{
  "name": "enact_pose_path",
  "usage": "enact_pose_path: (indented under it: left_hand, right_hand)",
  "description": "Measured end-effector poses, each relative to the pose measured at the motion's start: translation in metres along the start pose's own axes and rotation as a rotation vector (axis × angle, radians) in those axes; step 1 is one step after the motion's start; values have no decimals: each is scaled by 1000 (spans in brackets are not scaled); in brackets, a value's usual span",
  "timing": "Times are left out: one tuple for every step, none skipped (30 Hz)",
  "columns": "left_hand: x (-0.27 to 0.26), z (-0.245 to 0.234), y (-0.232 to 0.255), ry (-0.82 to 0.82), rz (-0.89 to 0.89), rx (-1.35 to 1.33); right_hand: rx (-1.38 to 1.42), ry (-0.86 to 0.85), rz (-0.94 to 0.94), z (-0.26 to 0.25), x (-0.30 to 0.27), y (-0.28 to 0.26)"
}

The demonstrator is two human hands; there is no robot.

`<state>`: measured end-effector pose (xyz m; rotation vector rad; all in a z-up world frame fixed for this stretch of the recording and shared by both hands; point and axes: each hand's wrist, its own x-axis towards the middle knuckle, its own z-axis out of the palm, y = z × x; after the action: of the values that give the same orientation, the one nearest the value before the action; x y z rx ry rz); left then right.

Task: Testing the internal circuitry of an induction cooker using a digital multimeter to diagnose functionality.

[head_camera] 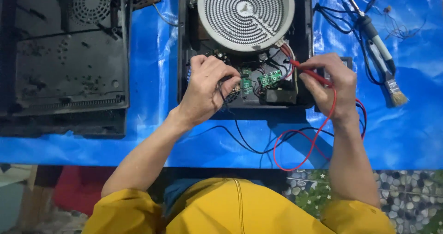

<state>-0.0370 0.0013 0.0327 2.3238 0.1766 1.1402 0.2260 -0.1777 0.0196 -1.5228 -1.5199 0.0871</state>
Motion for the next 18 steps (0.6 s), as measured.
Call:
enact_pose_path:
  left_hand:
    - [-5, -1, -2, 3, -8, 7]
    - [-8, -3, -4, 19, -10, 15]
    - [-12, -4, -7, 35, -11, 23]
    - [-14, -2, -8, 40, -15, 27]
    - [-17, 0, -10, 35, -11, 35]
    - [-20, 3, -12, 28, -7, 39]
    - [-20, 4, -10, 31, -10, 41]
    - [-20, 5, -8, 14, -9, 50]
    - [-20, 6, -6, -3, -8, 59]
    - [-20, 6, -6, -3, -10, 59]
    - [-20, 6, -5, -12, -23, 73]
    - [-21, 6, -4, -23, -36, 86]
    - [-21, 6, -4, -24, -39, 84]
    - [-21, 6, -4, -44, -40, 102]
    - [-21, 6, -3, -63, -40, 120]
    - [-22, 6, -4, -64, -40, 119]
    - [-22, 6, -5, -81, -42, 131]
    - [-22, 6, -5, -99, -45, 143]
  right_hand:
    - [7, -7, -3, 5, 0, -8]
    - [-9, -11, -32, 9, 2, -15]
    - [-25, -13, -62, 13, 4, -22]
    - [-22, -19, -66, 20, 5, -28]
    - [-25, -20, -93, 26, 5, -34]
    - [-29, -19, -116, 32, 3, -40]
    - [-28, -23, -118, 39, 1, -39]
    - [-32, -47, -140, 46, -1, -37]
    - [-37, -70, -163, 52, -4, -36]
    - [-36, -72, -162, 53, -2, -39]
    - [-54, -99, -169, 54, -1, -42]
    - [-73, -126, -174, 55, -1, -45]
    - [-73, -128, -171, 57, -2, -45]
    - [-93, -142, -174, 58, -3, -44]
    - [-114, -156, -177, 59, -3, -43]
    - [-114, -155, -176, 61, -3, -43]
    - [-114, -161, -161, 62, -2, -44]
    - [-114, -167, -145, 63, -2, -44]
